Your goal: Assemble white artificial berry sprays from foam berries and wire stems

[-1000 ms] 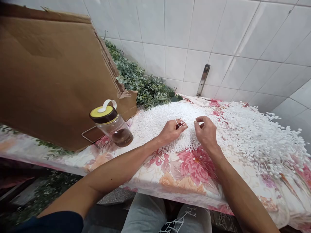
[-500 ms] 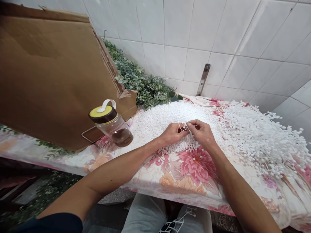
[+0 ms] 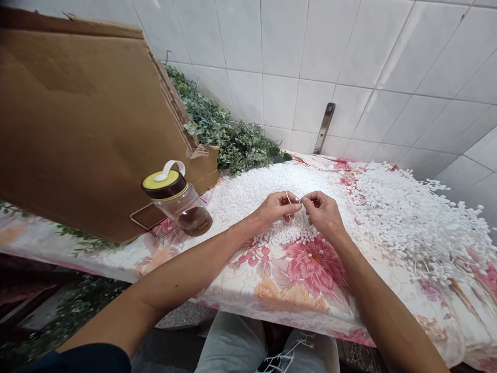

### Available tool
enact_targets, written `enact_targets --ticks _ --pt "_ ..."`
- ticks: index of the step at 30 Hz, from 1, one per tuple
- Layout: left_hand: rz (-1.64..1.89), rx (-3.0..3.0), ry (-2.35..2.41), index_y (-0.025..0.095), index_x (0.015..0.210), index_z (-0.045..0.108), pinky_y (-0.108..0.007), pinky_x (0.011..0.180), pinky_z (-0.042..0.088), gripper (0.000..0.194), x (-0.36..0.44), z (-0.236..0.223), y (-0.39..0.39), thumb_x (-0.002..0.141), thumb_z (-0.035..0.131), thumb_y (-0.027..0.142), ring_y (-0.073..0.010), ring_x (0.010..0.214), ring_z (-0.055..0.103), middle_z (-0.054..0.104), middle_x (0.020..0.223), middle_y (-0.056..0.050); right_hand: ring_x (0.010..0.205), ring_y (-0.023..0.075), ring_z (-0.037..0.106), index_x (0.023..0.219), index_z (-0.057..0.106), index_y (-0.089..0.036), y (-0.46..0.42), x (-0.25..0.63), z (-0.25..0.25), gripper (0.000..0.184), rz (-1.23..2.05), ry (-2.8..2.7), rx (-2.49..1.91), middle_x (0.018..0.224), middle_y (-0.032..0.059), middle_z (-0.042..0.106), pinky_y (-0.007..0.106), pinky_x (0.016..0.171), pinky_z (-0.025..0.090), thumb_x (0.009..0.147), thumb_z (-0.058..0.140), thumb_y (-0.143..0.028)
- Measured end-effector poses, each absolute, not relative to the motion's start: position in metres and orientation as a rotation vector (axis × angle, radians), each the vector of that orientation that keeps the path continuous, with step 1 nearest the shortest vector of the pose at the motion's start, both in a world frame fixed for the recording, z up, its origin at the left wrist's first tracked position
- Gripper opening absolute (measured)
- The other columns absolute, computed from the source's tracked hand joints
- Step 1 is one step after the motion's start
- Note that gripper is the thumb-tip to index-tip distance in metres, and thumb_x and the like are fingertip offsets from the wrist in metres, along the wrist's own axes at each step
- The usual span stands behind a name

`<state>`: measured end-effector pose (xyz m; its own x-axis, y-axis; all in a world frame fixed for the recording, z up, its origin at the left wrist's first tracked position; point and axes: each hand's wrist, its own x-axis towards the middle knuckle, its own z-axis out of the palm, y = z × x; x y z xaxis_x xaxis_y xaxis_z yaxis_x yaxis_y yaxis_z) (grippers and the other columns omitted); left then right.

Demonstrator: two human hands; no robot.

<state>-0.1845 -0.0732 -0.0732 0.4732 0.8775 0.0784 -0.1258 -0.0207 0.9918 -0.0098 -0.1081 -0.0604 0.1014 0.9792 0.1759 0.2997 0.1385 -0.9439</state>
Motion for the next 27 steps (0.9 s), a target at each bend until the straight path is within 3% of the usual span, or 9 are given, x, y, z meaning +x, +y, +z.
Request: enact_targets --ticks 7,12,18,27 --pt "0.922 1.158 0.684 0.014 0.086 0.067 -0.026 0.061 0.049 0.047 -0.186 -0.071 -0.071 0.066 0.089 0.051 -0.0121 0.068 0.061 0.067 0.08 -0.004 0.042 0.0107 0.049 0.089 0.068 -0.018 -0.106 -0.008 -0.064 0.035 0.85 -1.425 -1.334 0.061 -0.0029 0.056 0.025 0.039 0.043 0.085 0.072 -0.053" --pt "0.944 1.163 0.695 0.013 0.085 0.068 -0.025 0.062 0.047 0.045 -0.186 -0.074 -0.07 0.062 0.091 0.043 -0.0115 0.067 0.061 0.067 0.075 -0.003 0.045 0.0105 0.049 0.09 0.069 -0.018 -0.108 -0.009 -0.062 0.041 0.929 -1.415 -1.307 0.062 -0.0023 0.057 0.025 0.04 0.044 0.083 0.074 -0.058" --pt "0.991 1.227 0.712 0.013 0.084 0.065 -0.024 0.063 0.045 0.036 -0.183 -0.076 -0.07 0.068 0.085 0.04 -0.0123 0.066 0.063 0.067 0.071 -0.002 0.048 0.0107 0.049 0.088 0.07 -0.018 -0.107 -0.009 -0.06 0.041 0.996 -1.388 -1.28 0.064 -0.0016 0.058 0.025 0.041 0.043 0.081 0.077 -0.057" --pt "1.041 1.165 0.748 0.013 0.088 0.069 -0.025 0.056 0.041 0.032 -0.185 -0.065 -0.075 0.071 0.081 0.037 -0.0085 0.058 0.051 0.066 0.073 -0.002 0.048 0.0104 0.05 0.088 0.069 -0.018 -0.108 -0.009 -0.06 0.039 0.965 -1.404 -1.316 0.066 -0.0015 0.058 0.026 0.043 0.044 0.083 0.077 -0.056"
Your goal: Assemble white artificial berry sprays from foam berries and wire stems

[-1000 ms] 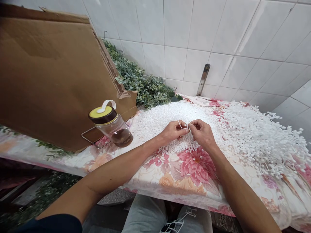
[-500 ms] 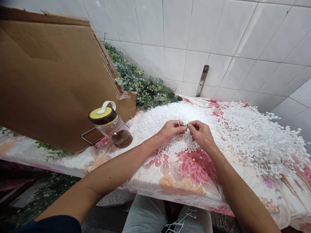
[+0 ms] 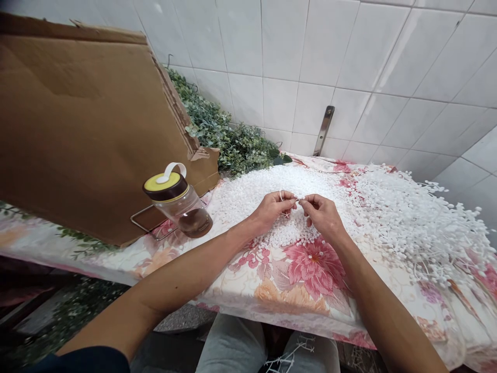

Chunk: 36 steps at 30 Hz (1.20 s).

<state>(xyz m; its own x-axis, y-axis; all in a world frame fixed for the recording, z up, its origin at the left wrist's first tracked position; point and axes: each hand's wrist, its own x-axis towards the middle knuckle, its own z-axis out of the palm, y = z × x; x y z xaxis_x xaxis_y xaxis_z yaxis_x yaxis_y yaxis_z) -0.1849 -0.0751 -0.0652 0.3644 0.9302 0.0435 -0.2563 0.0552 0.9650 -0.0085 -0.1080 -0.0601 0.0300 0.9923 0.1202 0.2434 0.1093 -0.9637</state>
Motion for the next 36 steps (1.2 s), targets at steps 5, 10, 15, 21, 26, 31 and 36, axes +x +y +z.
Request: enact_targets --ticks 5,10,15,21,26,31,36 --pt "1.065 1.099 0.739 0.012 0.085 0.074 -0.025 0.057 0.041 0.043 -0.185 -0.067 -0.073 0.063 0.089 0.046 -0.0089 0.062 0.051 0.063 0.074 -0.001 0.047 0.0103 0.048 0.088 0.068 -0.019 -0.107 -0.011 -0.065 0.04 0.987 -1.401 -1.295 0.064 -0.0025 0.057 0.025 0.042 0.043 0.082 0.077 -0.057" --pt "1.073 1.075 0.766 0.013 0.083 0.074 -0.026 0.057 0.04 0.045 -0.183 -0.07 -0.073 0.06 0.09 0.047 -0.0085 0.061 0.051 0.067 0.077 -0.003 0.051 0.0109 0.049 0.085 0.069 -0.018 -0.107 -0.013 -0.065 0.038 1.054 -1.349 -1.257 0.064 -0.0022 0.057 0.025 0.042 0.043 0.079 0.08 -0.054" --pt "1.091 1.108 0.748 0.013 0.082 0.074 -0.026 0.058 0.041 0.045 -0.182 -0.069 -0.074 0.062 0.089 0.05 -0.0096 0.064 0.052 0.069 0.079 -0.004 0.058 0.0111 0.049 0.083 0.07 -0.018 -0.11 -0.018 -0.057 0.035 1.19 -1.21 -1.198 0.073 0.0009 0.062 0.022 0.043 0.039 0.072 0.084 -0.048" --pt "1.132 1.12 0.765 0.013 0.081 0.073 -0.025 0.058 0.041 0.044 -0.182 -0.068 -0.074 0.064 0.087 0.051 -0.0111 0.065 0.055 0.069 0.076 -0.004 0.063 0.0097 0.049 0.087 0.072 -0.017 -0.114 -0.021 -0.051 0.041 1.302 -1.188 -1.181 0.1 0.0082 0.071 0.021 0.044 0.038 0.074 0.082 -0.054" --pt "1.135 1.12 0.769 0.012 0.083 0.074 -0.025 0.058 0.041 0.045 -0.182 -0.07 -0.073 0.065 0.087 0.052 -0.0114 0.067 0.057 0.069 0.078 -0.005 0.06 0.0114 0.049 0.084 0.069 -0.019 -0.115 -0.026 -0.052 0.043 1.253 -1.21 -1.189 0.075 0.0008 0.062 0.022 0.044 0.039 0.067 0.087 -0.055" --pt "1.127 1.132 0.788 0.013 0.085 0.076 -0.025 0.059 0.041 0.048 -0.181 -0.07 -0.074 0.063 0.087 0.054 -0.0113 0.068 0.056 0.071 0.082 -0.005 0.055 0.0116 0.047 0.078 0.065 -0.02 -0.115 -0.029 -0.055 0.044 1.225 -1.176 -1.196 0.062 -0.0029 0.055 0.024 0.044 0.038 0.065 0.088 -0.055" --pt "1.111 1.155 0.798 0.013 0.085 0.077 -0.025 0.059 0.041 0.048 -0.181 -0.07 -0.074 0.066 0.085 0.056 -0.0131 0.071 0.059 0.071 0.08 -0.006 0.057 0.0122 0.048 0.077 0.064 -0.021 -0.115 -0.029 -0.058 0.042 1.217 -1.169 -1.19 0.064 -0.0023 0.055 0.023 0.046 0.037 0.069 0.085 -0.056"
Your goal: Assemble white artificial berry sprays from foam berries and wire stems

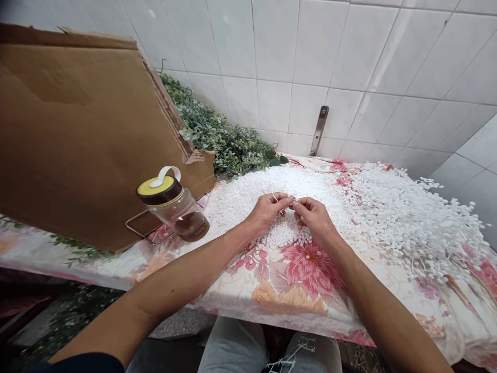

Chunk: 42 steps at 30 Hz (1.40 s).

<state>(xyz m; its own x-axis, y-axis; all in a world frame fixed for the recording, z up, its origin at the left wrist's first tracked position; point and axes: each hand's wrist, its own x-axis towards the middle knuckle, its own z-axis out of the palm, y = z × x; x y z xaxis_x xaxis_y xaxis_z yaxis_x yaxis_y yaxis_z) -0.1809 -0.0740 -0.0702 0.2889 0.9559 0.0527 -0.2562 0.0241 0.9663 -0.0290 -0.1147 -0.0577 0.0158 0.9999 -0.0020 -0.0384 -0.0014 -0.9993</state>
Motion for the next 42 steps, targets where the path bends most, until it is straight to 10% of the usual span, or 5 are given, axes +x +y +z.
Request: enact_targets --ticks 42 --pt "1.154 1.196 0.736 0.012 0.081 0.073 -0.024 0.057 0.041 0.041 -0.182 -0.068 -0.075 0.065 0.088 0.047 -0.0091 0.062 0.052 0.066 0.075 -0.002 0.049 0.0092 0.048 0.081 0.069 -0.017 -0.111 -0.024 -0.067 0.035 1.093 -1.244 -1.185 0.062 -0.0033 0.057 0.023 0.044 0.042 0.078 0.083 -0.049"
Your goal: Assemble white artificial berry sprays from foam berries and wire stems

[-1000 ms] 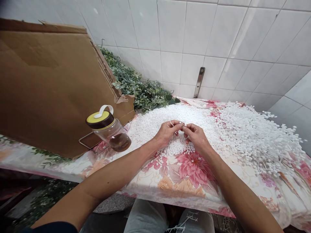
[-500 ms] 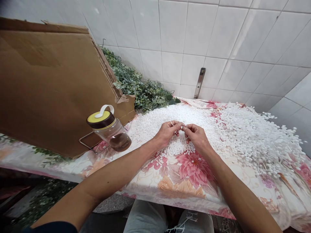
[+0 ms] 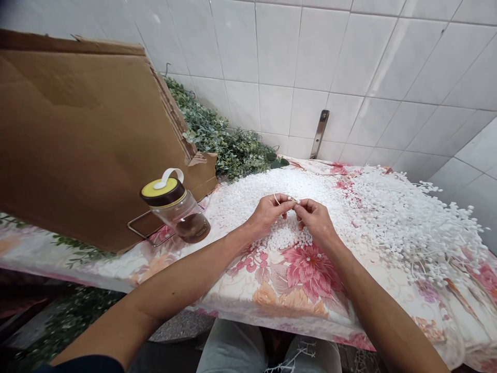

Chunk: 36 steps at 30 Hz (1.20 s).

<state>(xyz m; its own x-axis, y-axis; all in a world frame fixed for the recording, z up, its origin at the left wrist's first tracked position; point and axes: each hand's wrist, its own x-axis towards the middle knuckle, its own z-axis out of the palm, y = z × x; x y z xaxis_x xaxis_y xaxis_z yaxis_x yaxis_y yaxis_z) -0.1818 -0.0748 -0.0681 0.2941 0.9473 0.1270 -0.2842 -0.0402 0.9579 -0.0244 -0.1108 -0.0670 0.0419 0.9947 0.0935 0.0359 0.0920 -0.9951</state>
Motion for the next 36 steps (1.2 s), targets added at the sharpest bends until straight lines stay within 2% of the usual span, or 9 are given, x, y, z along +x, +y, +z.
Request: enact_targets --ticks 5,12,18,23,27,36 --pt "1.155 1.216 0.741 0.013 0.077 0.071 -0.024 0.056 0.04 0.043 -0.1823 -0.0669 -0.0763 0.068 0.085 0.052 -0.0084 0.059 0.05 0.064 0.072 -0.001 0.05 0.0095 0.047 0.082 0.07 -0.017 -0.1133 -0.0281 -0.062 0.037 1.121 -1.219 -1.187 0.062 -0.0032 0.057 0.024 0.043 0.041 0.075 0.084 -0.05" --pt "1.165 1.217 0.793 0.013 0.08 0.072 -0.023 0.055 0.041 0.036 -0.182 -0.068 -0.0787 0.071 0.082 0.047 -0.0095 0.061 0.052 0.065 0.074 -0.002 0.049 0.0094 0.046 0.078 0.068 -0.018 -0.1142 -0.0302 -0.0614 0.037 1.079 -1.244 -1.223 0.06 -0.0031 0.056 0.024 0.043 0.041 0.075 0.084 -0.051" --pt "1.196 1.332 0.789 0.013 0.082 0.072 -0.023 0.056 0.041 0.035 -0.1834 -0.0686 -0.0775 0.076 0.078 0.048 -0.0093 0.061 0.052 0.066 0.074 -0.002 0.052 0.0102 0.047 0.077 0.07 -0.017 -0.1145 -0.0295 -0.0616 0.037 1.175 -1.185 -1.2 0.063 -0.002 0.057 0.025 0.044 0.04 0.073 0.085 -0.05" --pt "1.107 1.22 0.713 0.013 0.079 0.072 -0.024 0.055 0.04 0.043 -0.1819 -0.0667 -0.0786 0.071 0.082 0.053 -0.0084 0.06 0.05 0.064 0.072 -0.001 0.052 0.0105 0.047 0.078 0.07 -0.017 -0.1118 -0.0256 -0.0656 0.034 1.193 -1.18 -1.184 0.063 -0.002 0.058 0.025 0.045 0.04 0.074 0.084 -0.048" --pt "1.061 1.175 0.698 0.012 0.085 0.075 -0.024 0.055 0.039 0.045 -0.1802 -0.0666 -0.0795 0.066 0.086 0.051 -0.009 0.062 0.052 0.067 0.076 -0.002 0.05 0.0099 0.046 0.076 0.07 -0.018 -0.1105 -0.0233 -0.0675 0.034 1.189 -1.189 -1.175 0.062 -0.0029 0.057 0.025 0.045 0.039 0.073 0.085 -0.047" --pt "1.12 1.17 0.733 0.012 0.08 0.072 -0.025 0.053 0.037 0.048 -0.1802 -0.0668 -0.08 0.067 0.084 0.057 -0.0074 0.056 0.048 0.065 0.073 -0.002 0.051 0.0105 0.047 0.078 0.069 -0.018 -0.1124 -0.0266 -0.0642 0.033 1.176 -1.207 -1.196 0.063 -0.0023 0.057 0.025 0.045 0.04 0.074 0.083 -0.048"
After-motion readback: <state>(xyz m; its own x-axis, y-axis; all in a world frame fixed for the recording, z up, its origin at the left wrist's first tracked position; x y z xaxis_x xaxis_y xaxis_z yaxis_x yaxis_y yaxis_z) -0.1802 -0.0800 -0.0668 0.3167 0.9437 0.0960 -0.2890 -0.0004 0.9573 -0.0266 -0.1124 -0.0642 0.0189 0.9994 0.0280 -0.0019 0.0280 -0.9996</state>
